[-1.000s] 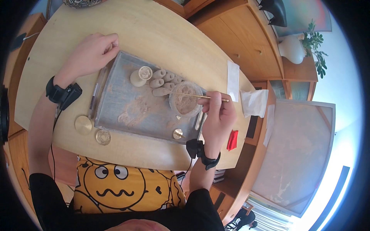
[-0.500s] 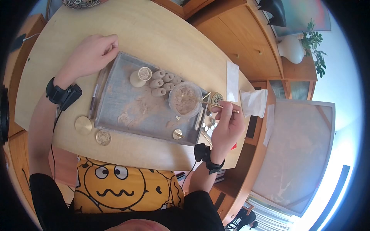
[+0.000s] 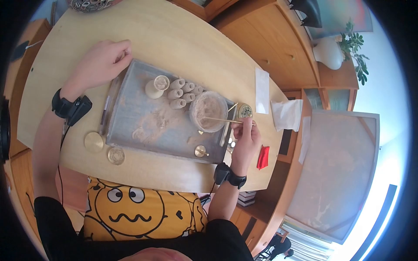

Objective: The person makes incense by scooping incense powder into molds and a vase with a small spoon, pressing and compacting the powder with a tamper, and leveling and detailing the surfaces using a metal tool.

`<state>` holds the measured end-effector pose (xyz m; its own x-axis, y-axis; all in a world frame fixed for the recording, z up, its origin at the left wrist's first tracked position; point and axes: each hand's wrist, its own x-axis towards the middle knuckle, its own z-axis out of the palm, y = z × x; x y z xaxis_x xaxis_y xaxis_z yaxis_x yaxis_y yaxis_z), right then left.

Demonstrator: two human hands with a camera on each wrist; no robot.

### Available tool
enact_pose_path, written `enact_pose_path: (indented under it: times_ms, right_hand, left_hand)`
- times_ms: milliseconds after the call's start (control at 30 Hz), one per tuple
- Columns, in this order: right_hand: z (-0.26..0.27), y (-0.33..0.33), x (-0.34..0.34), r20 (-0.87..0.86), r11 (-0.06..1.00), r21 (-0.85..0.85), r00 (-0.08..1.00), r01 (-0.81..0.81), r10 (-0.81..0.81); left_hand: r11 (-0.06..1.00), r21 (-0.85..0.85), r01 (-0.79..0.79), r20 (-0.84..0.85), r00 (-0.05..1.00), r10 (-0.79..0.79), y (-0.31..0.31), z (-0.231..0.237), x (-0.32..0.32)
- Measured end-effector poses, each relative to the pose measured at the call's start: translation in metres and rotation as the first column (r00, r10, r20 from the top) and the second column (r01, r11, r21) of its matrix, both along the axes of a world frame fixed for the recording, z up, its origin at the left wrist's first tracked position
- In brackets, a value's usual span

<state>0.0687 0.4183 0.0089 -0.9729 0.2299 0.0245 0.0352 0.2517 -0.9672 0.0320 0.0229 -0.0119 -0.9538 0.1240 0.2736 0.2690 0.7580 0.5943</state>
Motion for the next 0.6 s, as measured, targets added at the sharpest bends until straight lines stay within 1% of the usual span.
enact_pose_path:
  times_ms: [33,100,133,167,200,233,300,433,500,567,600]
  right_hand:
    - [-0.002,0.002,-0.001,0.003,1.000,0.002,1.000,-0.002,0.002]
    - [-0.002,0.004,-0.003,-0.032,0.988,-0.156,0.999,0.022,-0.027]
    - [0.000,0.004,-0.005,-0.034,0.988,-0.155,0.999,0.025,-0.031]
    - [0.001,0.003,-0.007,-0.048,0.981,-0.191,0.998,0.018,-0.028]
    - [0.003,0.001,-0.009,-0.062,0.974,-0.227,0.998,0.009,-0.024]
    - [0.004,-0.001,-0.011,-0.059,0.974,-0.227,0.998,0.010,-0.024]
    - [0.010,-0.007,-0.013,-0.086,0.976,-0.217,0.996,-0.024,0.005]
    - [0.021,-0.030,-0.019,-0.088,0.980,-0.195,0.996,-0.047,0.030]
    - [0.025,-0.039,-0.023,-0.109,0.991,-0.106,0.991,-0.084,0.072]
    - [0.029,-0.051,-0.026,-0.102,0.991,-0.102,0.992,-0.086,0.076]
    - [0.030,-0.054,-0.028,-0.091,0.991,-0.096,0.993,-0.089,0.080]
  left_hand:
    - [1.000,0.010,0.003,-0.017,1.000,-0.003,0.000,-0.002,0.000]
    - [1.000,0.009,0.011,-0.029,1.000,-0.010,0.000,-0.003,-0.001]
    - [1.000,0.004,0.018,-0.043,0.999,-0.018,0.000,-0.004,-0.002]
    - [1.000,0.004,0.021,-0.043,0.999,-0.021,0.001,0.000,-0.002]
    - [1.000,-0.008,-0.001,0.037,0.999,0.001,0.002,0.007,0.000]
    - [1.000,-0.021,-0.023,0.118,0.993,0.025,0.003,0.011,0.001]
    - [0.999,-0.029,-0.027,0.138,0.990,0.031,0.003,0.013,0.002]
    - [0.999,-0.020,-0.037,0.171,0.984,0.040,0.004,0.015,0.002]
    - [0.999,-0.035,-0.037,0.158,0.986,0.042,0.003,0.015,0.003]
    - [0.998,-0.051,-0.034,0.142,0.989,0.041,0.002,0.012,0.001]
    - [1.000,-0.025,-0.011,0.077,0.997,0.013,0.001,0.005,0.000]
